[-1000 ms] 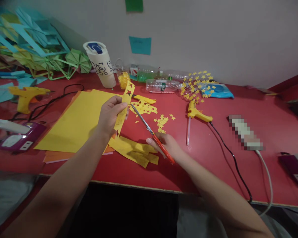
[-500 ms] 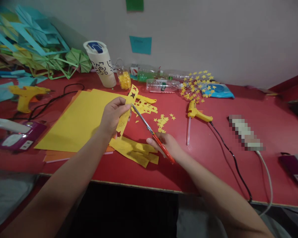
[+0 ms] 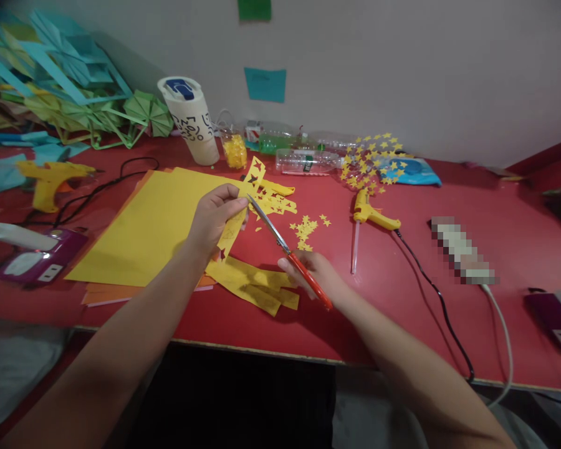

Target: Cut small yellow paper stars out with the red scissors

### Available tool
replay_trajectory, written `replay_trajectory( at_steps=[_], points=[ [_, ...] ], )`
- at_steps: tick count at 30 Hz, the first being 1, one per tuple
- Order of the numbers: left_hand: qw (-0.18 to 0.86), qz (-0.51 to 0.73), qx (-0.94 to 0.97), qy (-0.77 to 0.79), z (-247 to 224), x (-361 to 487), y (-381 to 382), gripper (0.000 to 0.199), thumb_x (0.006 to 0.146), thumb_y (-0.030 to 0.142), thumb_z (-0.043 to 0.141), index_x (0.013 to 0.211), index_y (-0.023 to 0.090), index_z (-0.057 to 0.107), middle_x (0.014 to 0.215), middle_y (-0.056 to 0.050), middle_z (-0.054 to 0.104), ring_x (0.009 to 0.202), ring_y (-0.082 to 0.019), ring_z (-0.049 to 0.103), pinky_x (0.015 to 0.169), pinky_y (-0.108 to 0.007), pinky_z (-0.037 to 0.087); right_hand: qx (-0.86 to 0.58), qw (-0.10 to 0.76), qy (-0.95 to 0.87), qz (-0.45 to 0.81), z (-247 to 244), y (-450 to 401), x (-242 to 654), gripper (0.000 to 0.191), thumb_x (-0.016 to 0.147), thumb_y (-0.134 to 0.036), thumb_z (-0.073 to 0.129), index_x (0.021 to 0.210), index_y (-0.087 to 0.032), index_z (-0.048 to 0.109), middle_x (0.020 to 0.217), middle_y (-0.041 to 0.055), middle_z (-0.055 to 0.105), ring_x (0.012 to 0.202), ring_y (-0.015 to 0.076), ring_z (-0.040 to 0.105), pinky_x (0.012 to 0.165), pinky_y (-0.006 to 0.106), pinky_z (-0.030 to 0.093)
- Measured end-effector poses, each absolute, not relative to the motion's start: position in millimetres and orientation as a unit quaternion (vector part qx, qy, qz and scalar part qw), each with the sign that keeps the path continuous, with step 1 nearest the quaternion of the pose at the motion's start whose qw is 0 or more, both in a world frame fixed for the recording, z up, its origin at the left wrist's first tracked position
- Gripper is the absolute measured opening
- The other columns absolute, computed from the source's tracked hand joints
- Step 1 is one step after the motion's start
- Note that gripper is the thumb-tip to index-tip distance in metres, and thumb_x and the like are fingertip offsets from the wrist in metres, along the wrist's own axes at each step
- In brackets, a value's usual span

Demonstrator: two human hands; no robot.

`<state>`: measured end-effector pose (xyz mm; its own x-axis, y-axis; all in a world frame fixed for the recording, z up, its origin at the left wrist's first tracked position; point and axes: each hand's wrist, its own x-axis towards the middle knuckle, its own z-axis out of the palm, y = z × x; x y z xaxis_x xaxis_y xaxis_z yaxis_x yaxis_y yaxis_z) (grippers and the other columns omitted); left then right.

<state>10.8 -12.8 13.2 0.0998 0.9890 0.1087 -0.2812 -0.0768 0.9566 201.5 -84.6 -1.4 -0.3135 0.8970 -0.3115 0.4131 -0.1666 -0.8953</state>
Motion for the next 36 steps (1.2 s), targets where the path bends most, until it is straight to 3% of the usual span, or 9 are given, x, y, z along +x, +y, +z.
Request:
replay_trajectory(
  at_steps=[15, 36],
  points=[
    [0.582, 0.549, 0.467, 0.376, 14.0, 9.2, -11.7, 0.012, 0.066, 0.017, 0.062, 0.062, 0.017, 0.050, 0.050, 0.005, 0.051, 0.043, -0.005, 0.046, 0.042, -0.019, 0.036, -0.552, 0.227, -0.586, 0.548, -1.4, -84.6, 203.7, 0.043, 0.073, -0.058, 0.062, 0.063, -0.019, 0.046, 0.050, -0.0029, 0.053, 0.029, 0.0033, 0.034, 0.030, 0.020, 0.026],
    [0.596, 0.539, 0.460, 0.376, 17.6, 9.0, -12.7, 0.017, 0.063, 0.018, 0.065, 0.061, 0.017, 0.048, 0.045, 0.006, 0.051, 0.037, -0.004, 0.046, 0.039, -0.018, 0.036, -0.554, 0.229, -0.592, 0.538, -0.4, -84.1, 203.6, 0.043, 0.072, -0.057, 0.062, 0.063, -0.019, 0.046, 0.050, -0.0029, 0.053, 0.029, 0.0037, 0.035, 0.029, 0.020, 0.026]
  ],
)
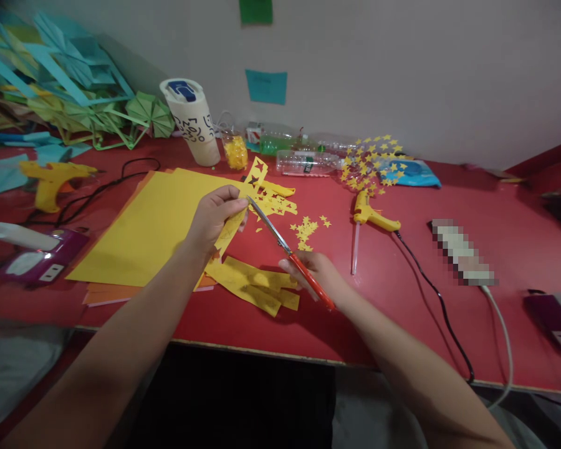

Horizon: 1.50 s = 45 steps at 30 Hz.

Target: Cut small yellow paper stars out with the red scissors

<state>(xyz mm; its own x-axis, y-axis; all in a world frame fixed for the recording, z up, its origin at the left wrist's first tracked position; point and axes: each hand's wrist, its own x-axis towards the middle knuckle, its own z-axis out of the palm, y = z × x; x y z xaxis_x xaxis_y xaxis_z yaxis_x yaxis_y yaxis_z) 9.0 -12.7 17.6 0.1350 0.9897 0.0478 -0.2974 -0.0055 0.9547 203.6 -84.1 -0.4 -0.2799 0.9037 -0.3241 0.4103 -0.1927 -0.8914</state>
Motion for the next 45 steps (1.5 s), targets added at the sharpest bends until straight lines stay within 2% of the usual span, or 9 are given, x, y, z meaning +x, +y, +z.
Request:
replay_trajectory(
  at_steps=[6, 9, 12, 15, 21, 26, 32, 39, 45],
  points=[
    [0.596, 0.530, 0.470, 0.378, 17.2, 8.6, -12.5, 0.019, 0.066, 0.020, 0.064, 0.060, 0.018, 0.046, 0.043, 0.006, 0.049, 0.037, -0.005, 0.044, 0.038, -0.018, 0.036, -0.565, 0.227, -0.590, 0.530, 2.7, -84.5, 202.1, 0.044, 0.070, -0.060, 0.062, 0.063, -0.019, 0.047, 0.049, -0.0039, 0.052, 0.029, 0.0041, 0.035, 0.032, 0.022, 0.031],
    [0.592, 0.530, 0.482, 0.369, 13.0, 7.2, -11.2, 0.018, 0.067, 0.022, 0.064, 0.061, 0.018, 0.047, 0.045, 0.006, 0.047, 0.039, -0.005, 0.044, 0.038, -0.019, 0.035, -0.565, 0.224, -0.589, 0.532, 2.3, -83.7, 201.8, 0.045, 0.070, -0.061, 0.062, 0.063, -0.019, 0.047, 0.049, -0.0042, 0.051, 0.029, 0.0039, 0.034, 0.031, 0.022, 0.029],
    [0.574, 0.542, 0.496, 0.362, 8.5, 6.2, -9.7, 0.019, 0.069, 0.021, 0.063, 0.059, 0.018, 0.047, 0.047, 0.006, 0.042, 0.040, -0.004, 0.039, 0.040, -0.019, 0.032, -0.560, 0.227, -0.589, 0.536, -0.7, -82.6, 202.8, 0.045, 0.069, -0.061, 0.062, 0.063, -0.020, 0.047, 0.048, -0.0047, 0.051, 0.029, 0.0038, 0.033, 0.030, 0.021, 0.026],
    [0.555, 0.550, 0.509, 0.361, 6.9, 6.7, -9.3, 0.022, 0.070, 0.020, 0.063, 0.055, 0.018, 0.046, 0.048, 0.006, 0.037, 0.041, -0.004, 0.034, 0.041, -0.019, 0.031, -0.554, 0.228, -0.588, 0.543, -4.4, -82.4, 204.0, 0.045, 0.069, -0.061, 0.063, 0.062, -0.020, 0.045, 0.046, -0.0048, 0.049, 0.030, 0.0048, 0.036, 0.032, 0.021, 0.029],
    [0.541, 0.553, 0.536, 0.339, 5.6, 8.4, -10.8, 0.020, 0.073, 0.021, 0.061, 0.057, 0.019, 0.050, 0.048, 0.005, 0.045, 0.043, -0.005, 0.042, 0.044, -0.020, 0.038, -0.546, 0.238, -0.574, 0.562, -5.2, -85.4, 200.6, 0.047, 0.070, -0.063, 0.059, 0.061, -0.021, 0.043, 0.041, -0.0070, 0.043, 0.032, 0.0059, 0.037, 0.039, 0.024, 0.037],
    [0.545, 0.539, 0.542, 0.345, 2.6, 9.7, -12.2, 0.018, 0.074, 0.024, 0.060, 0.060, 0.018, 0.052, 0.048, 0.004, 0.052, 0.042, -0.006, 0.048, 0.044, -0.020, 0.042, -0.527, 0.256, -0.579, 0.567, -1.8, -88.6, 195.4, 0.048, 0.070, -0.066, 0.058, 0.060, -0.022, 0.040, 0.035, -0.0108, 0.035, 0.031, 0.0060, 0.035, 0.054, 0.030, 0.048],
    [0.557, 0.534, 0.542, 0.333, 3.0, 10.4, -13.4, 0.013, 0.074, 0.023, 0.059, 0.063, 0.017, 0.055, 0.049, 0.004, 0.055, 0.042, -0.005, 0.051, 0.043, -0.018, 0.043, -0.518, 0.265, -0.588, 0.563, -2.6, -89.1, 194.6, 0.051, 0.069, -0.070, 0.056, 0.060, -0.023, 0.039, 0.036, -0.0099, 0.036, 0.032, 0.0060, 0.035, 0.048, 0.028, 0.045],
    [0.556, 0.531, 0.538, 0.345, 0.6, 9.5, -10.9, 0.016, 0.073, 0.023, 0.059, 0.060, 0.017, 0.052, 0.047, 0.005, 0.053, 0.041, -0.004, 0.049, 0.043, -0.018, 0.043, -0.530, 0.262, -0.572, 0.569, 0.2, -90.1, 194.4, 0.050, 0.069, -0.067, 0.059, 0.060, -0.022, 0.039, 0.038, -0.0112, 0.034, 0.032, 0.0053, 0.037, 0.054, 0.028, 0.050],
    [0.560, 0.532, 0.537, 0.339, 0.4, 9.6, -10.9, 0.016, 0.074, 0.023, 0.059, 0.060, 0.017, 0.052, 0.048, 0.005, 0.054, 0.042, -0.004, 0.049, 0.043, -0.017, 0.043, -0.544, 0.264, -0.564, 0.563, 0.8, -91.2, 193.7, 0.050, 0.068, -0.066, 0.060, 0.059, -0.022, 0.038, 0.040, -0.0089, 0.038, 0.034, 0.0059, 0.041, 0.043, 0.024, 0.044]
  ],
)
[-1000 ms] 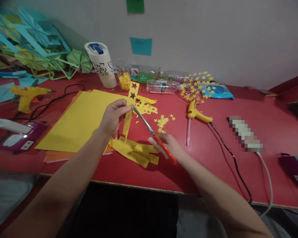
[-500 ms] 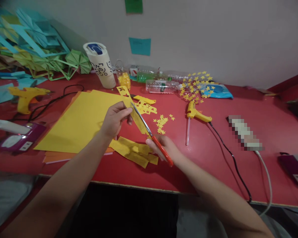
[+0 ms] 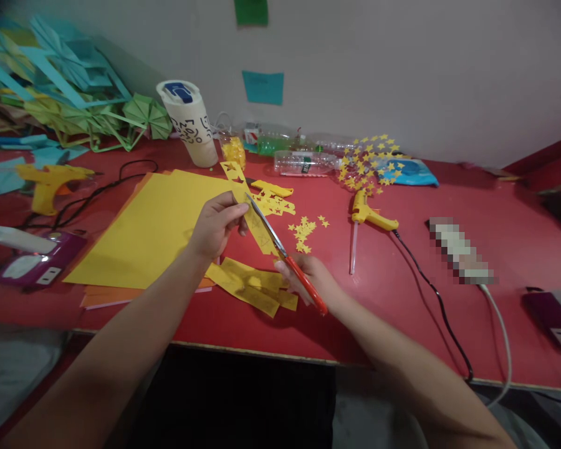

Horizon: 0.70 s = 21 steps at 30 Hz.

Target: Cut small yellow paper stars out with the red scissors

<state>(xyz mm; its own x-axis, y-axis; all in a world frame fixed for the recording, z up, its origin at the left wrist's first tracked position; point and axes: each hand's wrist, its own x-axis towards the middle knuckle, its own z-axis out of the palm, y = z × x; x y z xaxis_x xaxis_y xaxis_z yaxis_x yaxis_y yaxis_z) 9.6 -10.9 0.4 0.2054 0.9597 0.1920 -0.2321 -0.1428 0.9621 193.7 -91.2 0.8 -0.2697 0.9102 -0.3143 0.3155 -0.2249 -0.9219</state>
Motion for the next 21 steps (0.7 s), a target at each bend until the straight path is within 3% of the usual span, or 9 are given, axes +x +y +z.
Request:
replay_trajectory(
  at_steps=[7, 12, 18, 21],
  points=[
    [0.561, 0.531, 0.536, 0.341, 1.2, 9.5, -10.9, 0.019, 0.073, 0.023, 0.060, 0.059, 0.017, 0.051, 0.048, 0.005, 0.053, 0.042, -0.004, 0.049, 0.043, -0.017, 0.043, -0.561, 0.253, -0.564, 0.551, 0.5, -90.6, 193.8, 0.047, 0.068, -0.063, 0.060, 0.059, -0.022, 0.039, 0.042, -0.0063, 0.041, 0.033, 0.0067, 0.040, 0.031, 0.020, 0.028],
    [0.560, 0.530, 0.535, 0.347, 0.6, 9.1, -10.5, 0.017, 0.073, 0.024, 0.060, 0.060, 0.017, 0.053, 0.049, 0.005, 0.053, 0.042, -0.004, 0.048, 0.043, -0.018, 0.043, -0.564, 0.250, -0.568, 0.545, 1.9, -90.1, 194.3, 0.047, 0.068, -0.064, 0.059, 0.060, -0.021, 0.041, 0.039, -0.0069, 0.038, 0.037, 0.0105, 0.048, 0.032, 0.020, 0.030],
    [0.560, 0.530, 0.531, 0.352, 1.1, 8.3, -9.5, 0.018, 0.071, 0.025, 0.061, 0.058, 0.017, 0.052, 0.048, 0.005, 0.052, 0.043, -0.005, 0.048, 0.045, -0.019, 0.043, -0.552, 0.261, -0.560, 0.560, 4.2, -90.3, 194.2, 0.046, 0.069, -0.061, 0.060, 0.058, -0.021, 0.039, 0.038, -0.0099, 0.036, 0.030, 0.0054, 0.037, 0.038, 0.022, 0.039],
    [0.561, 0.535, 0.525, 0.350, 2.4, 8.7, -9.6, 0.020, 0.070, 0.024, 0.062, 0.055, 0.017, 0.050, 0.046, 0.005, 0.048, 0.043, -0.005, 0.047, 0.045, -0.019, 0.042, -0.553, 0.259, -0.555, 0.565, 3.5, -89.9, 193.9, 0.045, 0.068, -0.061, 0.061, 0.059, -0.021, 0.041, 0.039, -0.0097, 0.037, 0.029, 0.0046, 0.034, 0.033, 0.021, 0.034]
  ],
)
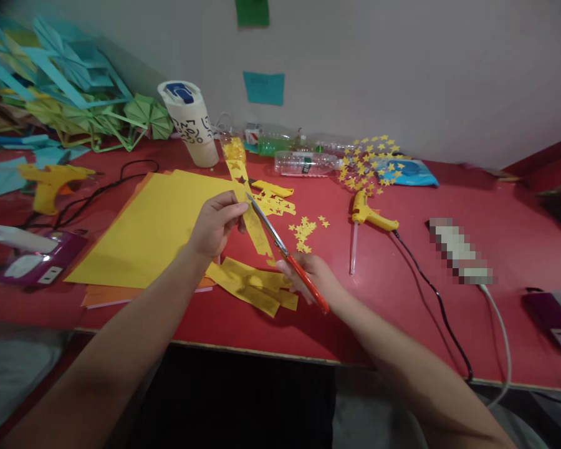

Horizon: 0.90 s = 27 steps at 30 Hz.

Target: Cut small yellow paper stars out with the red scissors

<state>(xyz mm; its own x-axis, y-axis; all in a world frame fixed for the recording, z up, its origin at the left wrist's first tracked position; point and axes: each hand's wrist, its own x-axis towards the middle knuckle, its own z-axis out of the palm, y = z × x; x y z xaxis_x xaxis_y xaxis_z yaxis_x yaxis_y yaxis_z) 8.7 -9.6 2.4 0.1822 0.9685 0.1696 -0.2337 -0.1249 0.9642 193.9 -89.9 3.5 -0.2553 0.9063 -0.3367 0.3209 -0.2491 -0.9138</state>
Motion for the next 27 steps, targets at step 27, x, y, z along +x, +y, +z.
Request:
replay_trajectory(
  at_steps=[27],
  points=[
    [0.540, 0.530, 0.520, 0.397, 16.2, 0.8, -7.4, 0.014, 0.072, 0.023, 0.060, 0.062, 0.016, 0.056, 0.047, 0.005, 0.046, 0.041, -0.003, 0.037, 0.040, -0.017, 0.029, -0.559, 0.242, -0.584, 0.536, -1.3, -84.1, 202.3, 0.046, 0.070, -0.061, 0.063, 0.060, -0.020, 0.044, 0.041, -0.0091, 0.041, 0.028, 0.0044, 0.035, 0.040, 0.024, 0.041]
  ],
)
